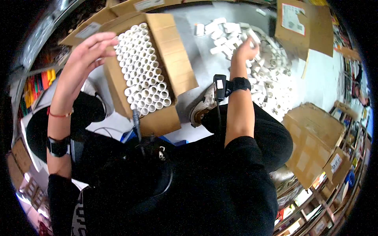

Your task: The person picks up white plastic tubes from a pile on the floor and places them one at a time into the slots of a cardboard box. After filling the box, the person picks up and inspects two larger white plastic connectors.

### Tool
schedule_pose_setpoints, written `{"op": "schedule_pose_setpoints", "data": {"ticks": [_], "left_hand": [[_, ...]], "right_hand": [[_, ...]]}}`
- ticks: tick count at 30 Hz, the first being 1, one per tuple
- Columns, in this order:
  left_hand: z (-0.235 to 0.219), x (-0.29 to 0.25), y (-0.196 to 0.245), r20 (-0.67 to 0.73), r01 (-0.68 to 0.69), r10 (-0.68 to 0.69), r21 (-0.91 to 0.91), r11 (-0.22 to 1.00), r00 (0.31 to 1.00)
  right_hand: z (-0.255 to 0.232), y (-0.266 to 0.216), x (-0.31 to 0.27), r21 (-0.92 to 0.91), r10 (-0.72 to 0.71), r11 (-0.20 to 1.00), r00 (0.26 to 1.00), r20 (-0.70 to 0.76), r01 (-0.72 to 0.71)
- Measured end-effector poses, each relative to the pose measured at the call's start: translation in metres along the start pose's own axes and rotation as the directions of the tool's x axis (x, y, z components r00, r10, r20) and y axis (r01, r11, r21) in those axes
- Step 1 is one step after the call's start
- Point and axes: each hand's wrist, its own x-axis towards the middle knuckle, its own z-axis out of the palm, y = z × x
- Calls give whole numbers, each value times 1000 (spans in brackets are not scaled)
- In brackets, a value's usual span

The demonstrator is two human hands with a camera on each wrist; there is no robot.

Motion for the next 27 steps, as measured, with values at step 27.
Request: {"op": "schedule_pose_setpoints", "data": {"ticks": [27], "left_hand": [[-45, -89, 45, -63, -368, 364, -255, 894, 929]], "right_hand": [[-5, -40, -303, 252, 371, 290, -352, 859, 923]]}}
